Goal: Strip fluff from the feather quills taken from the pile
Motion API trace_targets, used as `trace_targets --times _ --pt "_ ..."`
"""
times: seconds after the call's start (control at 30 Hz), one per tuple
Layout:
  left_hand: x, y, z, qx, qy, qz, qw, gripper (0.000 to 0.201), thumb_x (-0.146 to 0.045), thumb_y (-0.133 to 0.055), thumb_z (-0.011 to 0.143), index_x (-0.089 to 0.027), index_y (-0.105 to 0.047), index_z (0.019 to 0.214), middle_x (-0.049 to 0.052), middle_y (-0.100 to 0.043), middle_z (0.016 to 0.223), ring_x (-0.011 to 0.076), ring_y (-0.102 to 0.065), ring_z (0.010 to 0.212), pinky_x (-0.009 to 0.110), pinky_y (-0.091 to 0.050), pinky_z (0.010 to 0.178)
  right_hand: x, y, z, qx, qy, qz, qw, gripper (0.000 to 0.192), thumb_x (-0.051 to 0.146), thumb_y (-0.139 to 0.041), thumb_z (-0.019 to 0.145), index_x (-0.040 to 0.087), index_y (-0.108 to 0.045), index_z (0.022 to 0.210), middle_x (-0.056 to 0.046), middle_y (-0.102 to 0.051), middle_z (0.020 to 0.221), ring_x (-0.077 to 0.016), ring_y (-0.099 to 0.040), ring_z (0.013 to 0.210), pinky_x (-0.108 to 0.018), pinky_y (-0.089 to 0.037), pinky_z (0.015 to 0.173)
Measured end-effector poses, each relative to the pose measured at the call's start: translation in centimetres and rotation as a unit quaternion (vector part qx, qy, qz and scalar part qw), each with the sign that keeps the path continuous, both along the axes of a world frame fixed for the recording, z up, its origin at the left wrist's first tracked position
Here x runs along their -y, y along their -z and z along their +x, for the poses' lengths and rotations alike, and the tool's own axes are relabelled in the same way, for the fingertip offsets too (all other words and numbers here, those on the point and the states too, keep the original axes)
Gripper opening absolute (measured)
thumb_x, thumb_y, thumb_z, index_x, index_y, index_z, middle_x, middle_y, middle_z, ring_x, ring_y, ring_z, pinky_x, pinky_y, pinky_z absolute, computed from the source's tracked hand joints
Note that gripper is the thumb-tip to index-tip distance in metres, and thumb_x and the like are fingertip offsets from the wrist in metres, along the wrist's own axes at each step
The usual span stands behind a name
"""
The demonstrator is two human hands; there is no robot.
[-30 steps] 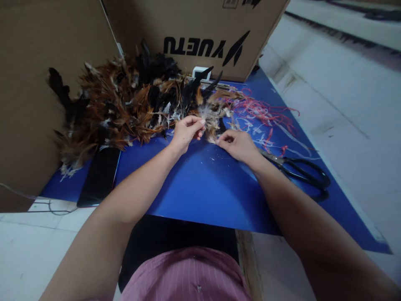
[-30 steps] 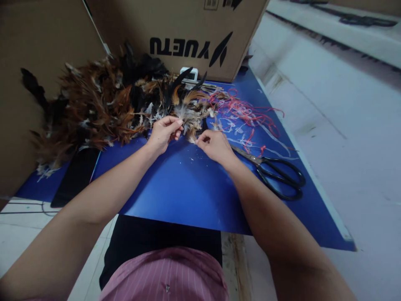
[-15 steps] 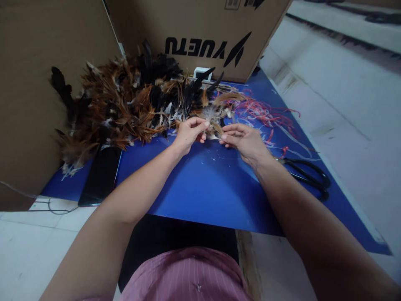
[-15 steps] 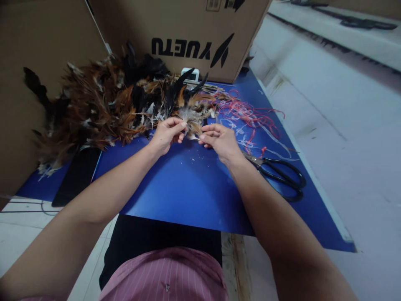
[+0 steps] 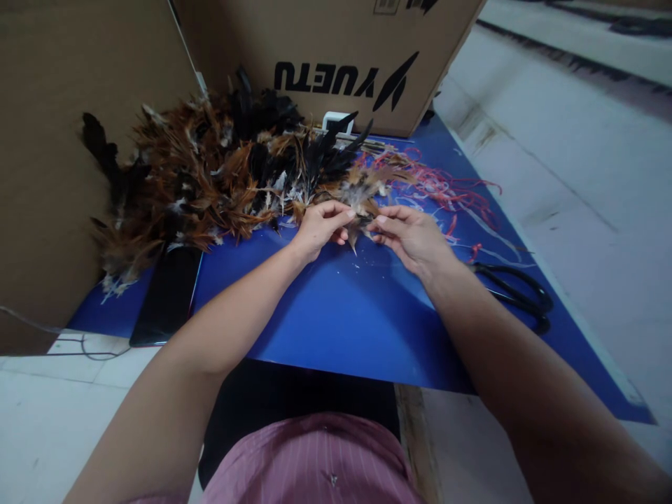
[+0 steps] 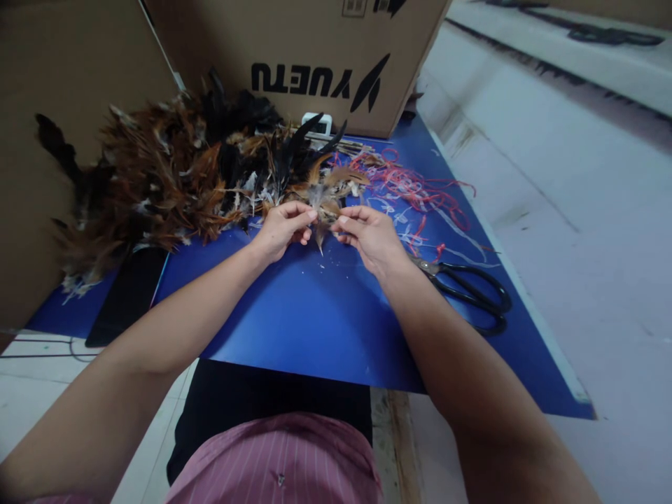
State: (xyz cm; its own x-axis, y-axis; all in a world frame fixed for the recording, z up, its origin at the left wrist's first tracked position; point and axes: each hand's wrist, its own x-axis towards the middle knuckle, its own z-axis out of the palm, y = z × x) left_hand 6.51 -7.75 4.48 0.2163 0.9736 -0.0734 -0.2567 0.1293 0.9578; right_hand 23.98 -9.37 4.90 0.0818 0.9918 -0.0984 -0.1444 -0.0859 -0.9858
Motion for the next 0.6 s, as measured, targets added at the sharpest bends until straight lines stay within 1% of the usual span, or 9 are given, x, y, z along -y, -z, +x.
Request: trace_targets --times 0.13,0.27,0.33,0.47,0.6 --pt "0.1 0.0 0.0 -0.002 0.002 0.010 1.000 0.017 -0.009 -0.068 0.091 -0.014 -0.060 0.077 -0.007 -0.062 0.062 0.0030 -0.052 0.041 0.017 -0.044 0.042 -0.4 0.3 0.4 0.017 0.008 0.030 0.999 0.018 0.018 -0.077 0.072 0.023 -0.062 0.082 0.000 -0.066 0.078 -0.0143 -0.066 0.074 -0.028 -0.053 0.063" --pt "0.3 -0.2 0.1 -0.002 0.007 0.014 1.000 0.017 -0.008 -0.068 0.091 -0.014 -0.061 0.076 -0.007 -0.061 0.061 0.0025 -0.053 0.042 0.017 -0.044 0.044 -0.6 0.4 0.7 0.025 0.005 0.054 0.998 0.023 0.023 -0.081 0.069 0.024 -0.062 0.083 0.002 -0.062 0.076 -0.0126 -0.060 0.067 -0.028 -0.049 0.059" --pt "0.3 -0.3 0.0 0.005 -0.008 0.007 1.000 0.017 -0.008 -0.066 0.092 -0.014 -0.061 0.077 -0.007 -0.061 0.061 0.0024 -0.052 0.042 0.016 -0.044 0.043 -0.5 0.3 0.6 0.005 0.004 0.053 0.999 0.024 0.021 -0.082 0.069 0.024 -0.063 0.083 0.002 -0.062 0.077 -0.0118 -0.058 0.065 -0.028 -0.048 0.058" --pt "0.0 -0.3 -0.1 0.008 -0.058 -0.007 0.998 0.018 -0.008 -0.063 0.094 -0.014 -0.060 0.077 -0.007 -0.060 0.060 0.0026 -0.052 0.042 0.016 -0.043 0.042 -0.1 -0.3 0.3 -0.034 -0.015 0.054 0.998 0.021 0.020 -0.082 0.071 0.023 -0.062 0.077 0.002 -0.063 0.075 -0.0111 -0.057 0.065 -0.026 -0.047 0.057" --pt "-0.1 -0.2 0.0 -0.022 -0.070 0.006 0.997 0.019 -0.009 -0.065 0.092 -0.015 -0.060 0.075 -0.007 -0.059 0.059 0.0032 -0.051 0.041 0.017 -0.042 0.041 0.4 -0.7 -0.2 -0.045 -0.036 0.062 0.996 0.023 0.024 -0.086 0.070 0.023 -0.064 0.076 0.001 -0.068 0.077 -0.0122 -0.062 0.068 -0.025 -0.051 0.058"
